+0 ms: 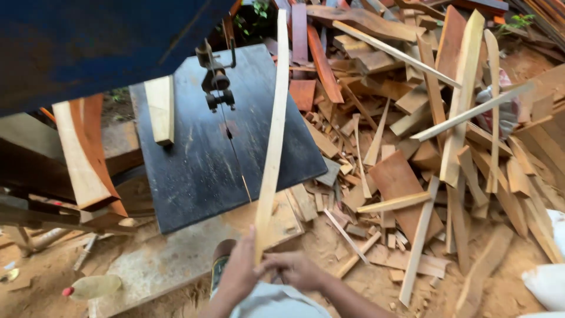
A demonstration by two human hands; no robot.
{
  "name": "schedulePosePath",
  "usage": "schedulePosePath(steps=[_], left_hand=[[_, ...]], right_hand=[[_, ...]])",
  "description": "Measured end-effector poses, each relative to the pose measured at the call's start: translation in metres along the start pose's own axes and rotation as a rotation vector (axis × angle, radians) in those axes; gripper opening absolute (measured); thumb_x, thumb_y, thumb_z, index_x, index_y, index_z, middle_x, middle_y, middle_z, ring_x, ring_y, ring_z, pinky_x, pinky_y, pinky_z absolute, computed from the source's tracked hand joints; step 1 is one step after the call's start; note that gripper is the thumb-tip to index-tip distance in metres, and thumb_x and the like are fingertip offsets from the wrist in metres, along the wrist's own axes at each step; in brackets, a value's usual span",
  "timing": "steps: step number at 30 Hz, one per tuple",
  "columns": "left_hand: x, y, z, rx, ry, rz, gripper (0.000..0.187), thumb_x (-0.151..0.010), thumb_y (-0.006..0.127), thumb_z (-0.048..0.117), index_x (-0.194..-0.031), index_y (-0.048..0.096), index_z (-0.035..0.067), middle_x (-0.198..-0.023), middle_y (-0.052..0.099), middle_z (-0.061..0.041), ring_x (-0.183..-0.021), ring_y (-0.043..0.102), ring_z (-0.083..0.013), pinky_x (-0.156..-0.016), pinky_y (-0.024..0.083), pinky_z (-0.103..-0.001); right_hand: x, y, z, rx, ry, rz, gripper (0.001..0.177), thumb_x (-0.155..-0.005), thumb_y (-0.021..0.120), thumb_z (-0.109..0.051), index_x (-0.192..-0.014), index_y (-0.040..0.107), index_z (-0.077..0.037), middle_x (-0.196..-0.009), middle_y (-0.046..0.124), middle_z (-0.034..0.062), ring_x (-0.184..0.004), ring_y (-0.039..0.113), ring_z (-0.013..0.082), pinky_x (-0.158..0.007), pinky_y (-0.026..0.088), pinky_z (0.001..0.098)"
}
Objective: The person guides a long wooden board through a band saw to cut it lengthwise. After setting it aside, they use the saw to cut a notch into a smaller wooden piece and then trim the end of a thin wooden strip.
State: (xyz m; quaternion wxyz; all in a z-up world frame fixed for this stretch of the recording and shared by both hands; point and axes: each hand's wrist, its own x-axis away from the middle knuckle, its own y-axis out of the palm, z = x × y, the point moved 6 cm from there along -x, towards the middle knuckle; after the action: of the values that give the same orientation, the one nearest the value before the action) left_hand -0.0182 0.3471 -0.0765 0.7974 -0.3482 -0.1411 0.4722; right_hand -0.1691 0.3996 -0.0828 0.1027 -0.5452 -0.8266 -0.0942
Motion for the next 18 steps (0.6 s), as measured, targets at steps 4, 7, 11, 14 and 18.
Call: schedulePosePath(steps=[4, 7, 11, 14, 18], left_hand=[[0.005, -0.032, 0.002, -0.007, -0.344, -0.231, 0.104, -0.082, 0.077, 0.033, -0.165, 0.016, 0.022, -0.145, 0.049, -0.016, -0.129, 0.056, -0.035, -0.105, 0.049, -0.044], [0.021, -0.039, -0.038, 0.044, -0.412, -0.179, 0.095, -0.087, 0.066, 0.018, -0.163, 0.01, 0.022, -0.151, 0.048, -0.018, -0.115, 0.063, -0.0418, -0.1, 0.054, -0.045], [0.058, -0.085, -0.107, -0.134, -0.376, -0.138, 0.094, -0.075, 0.07, 0.011, -0.157, 0.027, 0.022, -0.132, 0.061, -0.016, -0.114, 0.065, -0.0377, -0.096, 0.054, -0.048], [0.035, -0.132, -0.108, -0.246, -0.295, -0.104, 0.088, -0.071, 0.071, 0.008, -0.151, 0.039, 0.022, -0.127, 0.06, -0.016, -0.116, 0.061, -0.0361, -0.098, 0.051, -0.047], [0.029, -0.165, -0.088, -0.504, -0.305, -0.143, 0.066, -0.086, 0.064, 0.009, -0.149, 0.044, 0.014, -0.117, 0.059, -0.011, -0.114, 0.057, -0.0304, -0.101, 0.047, -0.044]], right_hand=[[-0.034, -0.026, 0.047, -0.045, -0.04, 0.014, 0.029, -0.092, 0.056, 0.002, -0.112, 0.077, -0.001, -0.122, 0.077, 0.0157, -0.106, 0.073, 0.0247, -0.099, 0.058, 0.0341], [-0.041, -0.052, 0.025, 0.431, 0.118, 0.255, 0.032, -0.086, 0.057, 0.003, -0.109, 0.079, -0.004, -0.105, 0.079, 0.0112, -0.096, 0.076, 0.0244, -0.089, 0.058, 0.0311], [-0.039, -0.076, 0.002, 0.369, 0.035, 0.51, 0.029, -0.09, 0.059, -0.006, -0.114, 0.076, -0.004, -0.112, 0.078, 0.011, -0.098, 0.075, 0.0242, -0.088, 0.06, 0.034], [-0.038, -0.131, -0.008, 0.314, 0.02, 0.842, 0.026, -0.099, 0.057, -0.011, -0.118, 0.074, -0.005, -0.125, 0.072, 0.0107, -0.108, 0.068, 0.0209, -0.093, 0.057, 0.0339], [-0.057, -0.204, 0.016, -0.031, -0.044, 1.11, 0.038, -0.097, 0.066, -0.023, -0.131, 0.056, -0.01, -0.113, 0.064, 0.0031, -0.089, 0.06, 0.0138, -0.073, 0.049, 0.0336]])
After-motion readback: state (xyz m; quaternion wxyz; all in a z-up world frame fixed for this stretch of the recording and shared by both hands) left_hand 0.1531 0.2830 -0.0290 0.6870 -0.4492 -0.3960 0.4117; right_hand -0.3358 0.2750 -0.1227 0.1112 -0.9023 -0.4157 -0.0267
